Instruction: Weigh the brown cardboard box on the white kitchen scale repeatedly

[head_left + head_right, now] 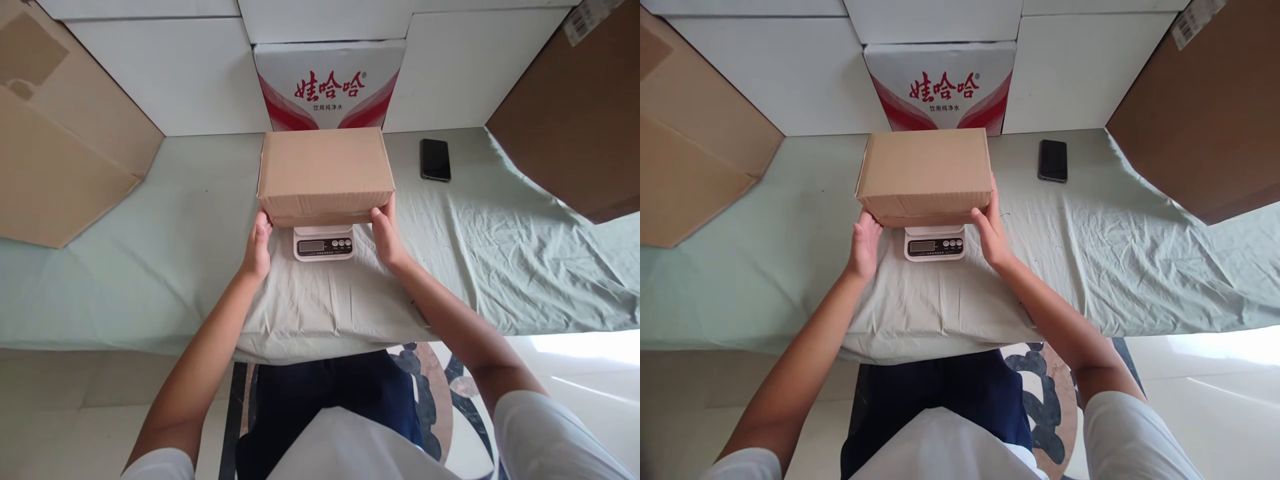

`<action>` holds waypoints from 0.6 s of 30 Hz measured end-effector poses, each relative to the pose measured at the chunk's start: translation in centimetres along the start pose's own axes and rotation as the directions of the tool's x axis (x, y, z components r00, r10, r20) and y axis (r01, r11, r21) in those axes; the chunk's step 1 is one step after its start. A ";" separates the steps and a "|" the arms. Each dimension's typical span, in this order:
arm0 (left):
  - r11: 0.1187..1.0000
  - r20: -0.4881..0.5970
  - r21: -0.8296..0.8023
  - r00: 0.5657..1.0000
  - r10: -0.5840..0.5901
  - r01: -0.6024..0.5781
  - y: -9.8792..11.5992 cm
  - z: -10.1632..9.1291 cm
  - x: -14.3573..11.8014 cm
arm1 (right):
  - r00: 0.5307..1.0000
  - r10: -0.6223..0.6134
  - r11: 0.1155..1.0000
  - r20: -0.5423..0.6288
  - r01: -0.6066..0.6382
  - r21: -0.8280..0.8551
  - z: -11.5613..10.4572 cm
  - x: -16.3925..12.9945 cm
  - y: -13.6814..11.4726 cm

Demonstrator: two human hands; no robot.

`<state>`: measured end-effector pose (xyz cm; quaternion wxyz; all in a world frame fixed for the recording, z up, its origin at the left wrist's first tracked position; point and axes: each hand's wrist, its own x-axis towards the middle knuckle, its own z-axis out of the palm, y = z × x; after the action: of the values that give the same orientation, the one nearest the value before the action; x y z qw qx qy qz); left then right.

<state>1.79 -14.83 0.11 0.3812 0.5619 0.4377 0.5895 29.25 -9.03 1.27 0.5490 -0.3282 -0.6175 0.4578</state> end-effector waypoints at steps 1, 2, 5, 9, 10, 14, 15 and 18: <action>1.000 0.004 0.003 1.000 0.007 -0.007 0.1 0.0 -0.1 | 1.000 0.006 1.000 -0.006 -0.006 -0.002 0.1 0.0 0.0; 1.000 0.005 0.004 1.000 0.012 -0.012 0.1 0.0 -0.2 | 1.000 0.014 1.000 -0.009 -0.014 -0.005 0.2 0.0 -0.1; 1.000 -0.007 0.000 1.000 0.018 -0.018 0.2 0.1 -0.4 | 0.999 0.038 0.999 -0.017 -0.038 -0.023 0.4 -0.1 -0.4; 1.000 -0.007 -0.003 1.000 0.022 -0.022 0.2 0.1 -0.5 | 0.999 0.045 0.998 -0.020 -0.046 -0.049 0.4 -0.2 -0.7; 1.000 -0.005 -0.002 1.000 0.022 -0.022 0.2 0.1 -0.4 | 0.999 0.042 0.998 -0.017 -0.043 -0.053 0.4 -0.2 -0.7; 1.000 -0.004 0.004 1.000 0.020 -0.020 0.3 0.0 -0.4 | 1.000 0.028 0.999 -0.009 -0.029 -0.037 0.4 -0.2 -0.8; 1.000 -0.003 0.006 1.000 0.020 -0.020 0.3 0.0 -0.5 | 1.000 0.028 0.999 -0.009 -0.028 -0.028 0.4 -0.2 -0.8; 1.000 -0.001 0.005 1.000 0.018 -0.018 0.3 0.1 -0.6 | 1.000 0.027 1.000 -0.013 -0.027 -0.001 0.4 -0.2 -0.6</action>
<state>1.95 -15.46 0.23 0.3742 0.5664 0.4343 0.5921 28.99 -9.56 1.79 0.5465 -0.3396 -0.6099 0.4627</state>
